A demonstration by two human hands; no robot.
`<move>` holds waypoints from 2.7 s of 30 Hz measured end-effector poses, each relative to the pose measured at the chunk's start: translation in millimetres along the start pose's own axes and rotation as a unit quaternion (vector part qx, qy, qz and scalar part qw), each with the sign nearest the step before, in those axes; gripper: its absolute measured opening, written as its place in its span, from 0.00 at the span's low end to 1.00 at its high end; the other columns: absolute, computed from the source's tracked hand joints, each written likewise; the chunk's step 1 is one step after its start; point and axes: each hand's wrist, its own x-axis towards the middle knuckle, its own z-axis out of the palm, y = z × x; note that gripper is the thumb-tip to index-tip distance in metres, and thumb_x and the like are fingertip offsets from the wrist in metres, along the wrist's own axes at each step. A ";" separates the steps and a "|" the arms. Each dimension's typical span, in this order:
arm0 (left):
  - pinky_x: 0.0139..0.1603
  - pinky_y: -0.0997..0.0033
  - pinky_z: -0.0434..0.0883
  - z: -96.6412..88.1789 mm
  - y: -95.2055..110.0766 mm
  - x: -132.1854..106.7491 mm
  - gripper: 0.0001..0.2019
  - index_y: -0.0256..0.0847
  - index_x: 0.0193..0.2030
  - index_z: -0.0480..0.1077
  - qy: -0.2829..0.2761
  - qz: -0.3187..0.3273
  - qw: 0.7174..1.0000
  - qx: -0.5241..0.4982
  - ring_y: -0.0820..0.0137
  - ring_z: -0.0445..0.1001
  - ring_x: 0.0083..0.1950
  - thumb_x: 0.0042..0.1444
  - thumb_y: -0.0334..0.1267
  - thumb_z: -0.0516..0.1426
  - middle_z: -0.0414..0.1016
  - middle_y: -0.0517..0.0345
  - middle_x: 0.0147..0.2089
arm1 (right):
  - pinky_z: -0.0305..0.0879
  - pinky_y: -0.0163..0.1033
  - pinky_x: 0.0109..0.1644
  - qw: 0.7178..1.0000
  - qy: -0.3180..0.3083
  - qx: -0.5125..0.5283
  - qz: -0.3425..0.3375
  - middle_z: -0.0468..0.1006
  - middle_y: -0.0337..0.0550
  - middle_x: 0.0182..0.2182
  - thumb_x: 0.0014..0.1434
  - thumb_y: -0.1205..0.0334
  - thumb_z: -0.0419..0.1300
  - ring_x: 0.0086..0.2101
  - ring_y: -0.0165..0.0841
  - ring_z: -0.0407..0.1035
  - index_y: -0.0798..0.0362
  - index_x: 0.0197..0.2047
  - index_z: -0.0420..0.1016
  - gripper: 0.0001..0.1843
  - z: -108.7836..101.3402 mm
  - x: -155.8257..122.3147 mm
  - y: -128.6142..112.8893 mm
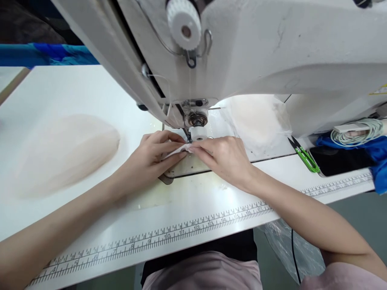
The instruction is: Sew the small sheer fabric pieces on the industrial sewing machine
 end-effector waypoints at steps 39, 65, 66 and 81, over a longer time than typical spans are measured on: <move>0.62 0.51 0.65 -2.2 9.9 -30.2 0.17 0.39 0.60 0.66 0.028 0.219 0.931 0.292 0.63 0.75 0.57 0.65 0.31 0.52 0.76 0.51 0.56 | 0.71 0.37 0.39 0.971 -0.019 -0.133 -0.197 0.81 0.39 0.30 0.64 0.71 0.55 0.35 0.32 0.74 0.52 0.30 0.78 0.14 2.0 -18.1 -6.1; 0.62 0.43 0.65 -2.2 16.8 -29.6 0.16 0.35 0.59 0.65 0.035 0.190 0.941 0.278 0.62 0.77 0.55 0.66 0.33 0.52 0.76 0.45 0.54 | 0.71 0.36 0.37 0.949 0.072 -0.209 -0.226 0.83 0.34 0.36 0.60 0.72 0.60 0.39 0.31 0.77 0.53 0.32 0.79 0.09 14.1 -7.0 2.0; 0.62 0.43 0.65 -2.2 17.5 -30.0 0.16 0.35 0.59 0.66 0.038 0.193 0.940 0.279 0.62 0.77 0.54 0.66 0.34 0.52 0.76 0.45 0.54 | 0.70 0.36 0.37 0.949 0.072 -0.210 -0.226 0.83 0.34 0.36 0.60 0.72 0.60 0.39 0.31 0.77 0.53 0.32 0.79 0.08 14.1 -7.2 2.1; 0.68 0.45 0.54 1.7 2.7 -19.7 0.16 0.33 0.58 0.67 0.061 0.179 0.945 0.265 0.61 0.76 0.56 0.66 0.36 0.52 0.77 0.45 0.54 | 0.65 0.36 0.32 0.949 0.083 -0.232 -0.197 0.83 0.30 0.37 0.61 0.70 0.59 0.36 0.29 0.75 0.52 0.33 0.80 0.09 20.6 1.7 9.5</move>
